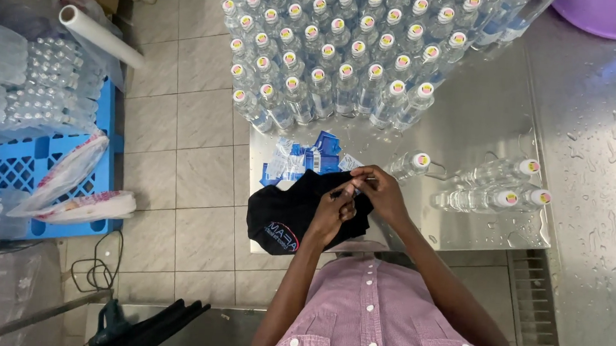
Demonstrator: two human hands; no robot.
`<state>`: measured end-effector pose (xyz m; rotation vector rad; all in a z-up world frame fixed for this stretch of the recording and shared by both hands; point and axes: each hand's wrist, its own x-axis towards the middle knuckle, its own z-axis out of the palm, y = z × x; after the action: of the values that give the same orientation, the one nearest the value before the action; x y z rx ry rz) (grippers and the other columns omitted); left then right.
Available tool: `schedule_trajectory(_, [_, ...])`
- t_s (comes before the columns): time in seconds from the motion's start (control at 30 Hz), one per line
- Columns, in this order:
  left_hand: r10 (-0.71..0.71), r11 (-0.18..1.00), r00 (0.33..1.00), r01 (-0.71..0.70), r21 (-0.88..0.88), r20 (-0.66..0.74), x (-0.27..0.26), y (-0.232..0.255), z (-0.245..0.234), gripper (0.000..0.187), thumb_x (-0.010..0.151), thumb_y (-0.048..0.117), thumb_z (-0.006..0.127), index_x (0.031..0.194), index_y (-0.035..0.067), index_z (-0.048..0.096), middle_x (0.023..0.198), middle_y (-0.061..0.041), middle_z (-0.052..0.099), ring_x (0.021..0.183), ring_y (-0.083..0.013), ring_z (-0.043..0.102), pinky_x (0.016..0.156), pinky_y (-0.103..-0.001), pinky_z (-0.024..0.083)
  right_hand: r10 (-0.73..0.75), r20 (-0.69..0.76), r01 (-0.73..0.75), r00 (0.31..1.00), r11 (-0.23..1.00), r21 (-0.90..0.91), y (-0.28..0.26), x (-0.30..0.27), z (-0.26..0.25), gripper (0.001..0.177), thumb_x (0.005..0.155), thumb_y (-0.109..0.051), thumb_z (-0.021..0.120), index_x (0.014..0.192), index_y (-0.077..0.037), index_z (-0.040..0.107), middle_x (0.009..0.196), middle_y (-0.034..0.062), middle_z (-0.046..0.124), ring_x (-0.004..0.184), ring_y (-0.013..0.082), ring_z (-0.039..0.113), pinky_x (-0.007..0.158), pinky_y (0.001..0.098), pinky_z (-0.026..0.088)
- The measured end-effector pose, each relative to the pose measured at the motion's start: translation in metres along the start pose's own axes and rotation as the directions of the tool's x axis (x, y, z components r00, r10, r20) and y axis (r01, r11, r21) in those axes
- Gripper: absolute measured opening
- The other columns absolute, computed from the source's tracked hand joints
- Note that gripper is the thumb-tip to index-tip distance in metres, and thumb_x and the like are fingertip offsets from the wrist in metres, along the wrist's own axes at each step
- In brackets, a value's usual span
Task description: Manually applying small circular labels to the caps of plastic water bottles at a production station.
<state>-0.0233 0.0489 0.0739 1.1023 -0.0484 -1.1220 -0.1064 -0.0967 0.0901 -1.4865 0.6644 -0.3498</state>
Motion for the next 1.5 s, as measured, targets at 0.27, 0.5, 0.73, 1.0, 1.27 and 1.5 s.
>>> schedule_trajectory(0.27, [-0.265, 0.908, 0.960, 0.216, -0.359, -0.093, 0.024, -0.045, -0.037, 0.019, 0.106, 0.016, 0.075, 0.092, 0.008, 0.064, 0.078, 0.004, 0.047, 0.061, -0.0046, 0.044, 0.054, -0.018, 0.037, -0.331, 0.287, 0.415, 0.899, 0.853, -0.317, 0.025, -0.018, 0.009, 0.046, 0.099, 0.002, 0.070, 0.144, -0.010, 0.069, 0.138, 0.0174, 0.068, 0.120, 0.0364, 0.067, 0.109, 0.0503, 0.052])
schedule_trajectory(0.5, [-0.259, 0.898, 0.963, 0.213, -0.384, -0.072, 0.007, -0.006, 0.001, 0.024, 0.104, 0.018, 0.078, 0.089, 0.012, 0.061, 0.073, 0.006, 0.037, 0.056, -0.0069, 0.041, 0.050, -0.020, 0.034, -0.474, 0.197, 0.509, 0.858, 0.735, -0.448, 0.041, -0.027, 0.007, 0.047, 0.104, 0.004, 0.062, 0.148, -0.009, 0.067, 0.147, 0.0156, 0.051, 0.133, 0.0365, 0.058, 0.113, 0.0471, 0.052])
schedule_trajectory(0.73, [-0.082, 0.985, 0.989, 0.062, -0.159, -0.126, -0.011, 0.013, 0.029, 0.034, 0.110, 0.024, 0.072, 0.130, -0.003, 0.074, 0.076, 0.007, 0.035, 0.059, -0.0034, 0.039, 0.051, -0.018, 0.036, -0.295, -0.229, 0.216, 0.928, 0.924, -0.316, -0.003, -0.034, -0.014, 0.031, 0.101, -0.002, 0.081, 0.131, -0.006, 0.078, 0.108, 0.0147, 0.075, 0.107, 0.0289, 0.077, 0.094, 0.0375, 0.063])
schedule_trajectory(1.0, [0.059, 0.990, 0.995, -0.047, 0.132, -0.086, -0.003, 0.000, 0.022, 0.050, 0.097, 0.032, 0.091, 0.136, 0.005, 0.077, 0.072, 0.007, 0.051, 0.060, -0.0027, 0.049, 0.058, -0.022, 0.044, 0.027, -0.307, -0.002, 0.951, 0.997, 0.081, -0.032, -0.043, -0.045, 0.038, 0.090, -0.007, 0.095, 0.122, 0.000, 0.076, 0.093, 0.0069, 0.073, 0.086, 0.0085, 0.065, 0.085, 0.0276, 0.059])
schedule_trajectory(1.27, [0.134, 0.970, 0.986, -0.109, 0.218, -0.103, -0.004, 0.019, 0.057, 0.021, 0.094, 0.026, 0.093, 0.096, 0.008, 0.083, 0.062, 0.003, 0.060, 0.058, -0.0021, 0.052, 0.058, -0.021, 0.045, -0.019, -0.309, 0.038, 0.951, 0.998, 0.058, -0.054, -0.051, -0.056, 0.049, 0.083, -0.006, 0.098, 0.126, -0.005, 0.077, 0.095, 0.0058, 0.075, 0.091, 0.0079, 0.065, 0.089, 0.0262, 0.057])
schedule_trajectory(1.5, [0.148, 0.958, 0.988, -0.153, 0.241, 0.037, -0.003, 0.015, 0.055, 0.040, 0.104, 0.050, 0.080, 0.115, 0.012, 0.084, 0.063, 0.002, 0.057, 0.059, -0.0037, 0.047, 0.060, -0.024, 0.043, -0.156, -0.388, 0.109, 0.908, 0.984, -0.140, -0.081, -0.056, -0.075, 0.034, 0.091, -0.001, 0.092, 0.124, -0.005, 0.082, 0.085, 0.0093, 0.078, 0.085, 0.0071, 0.066, 0.091, 0.0311, 0.062])
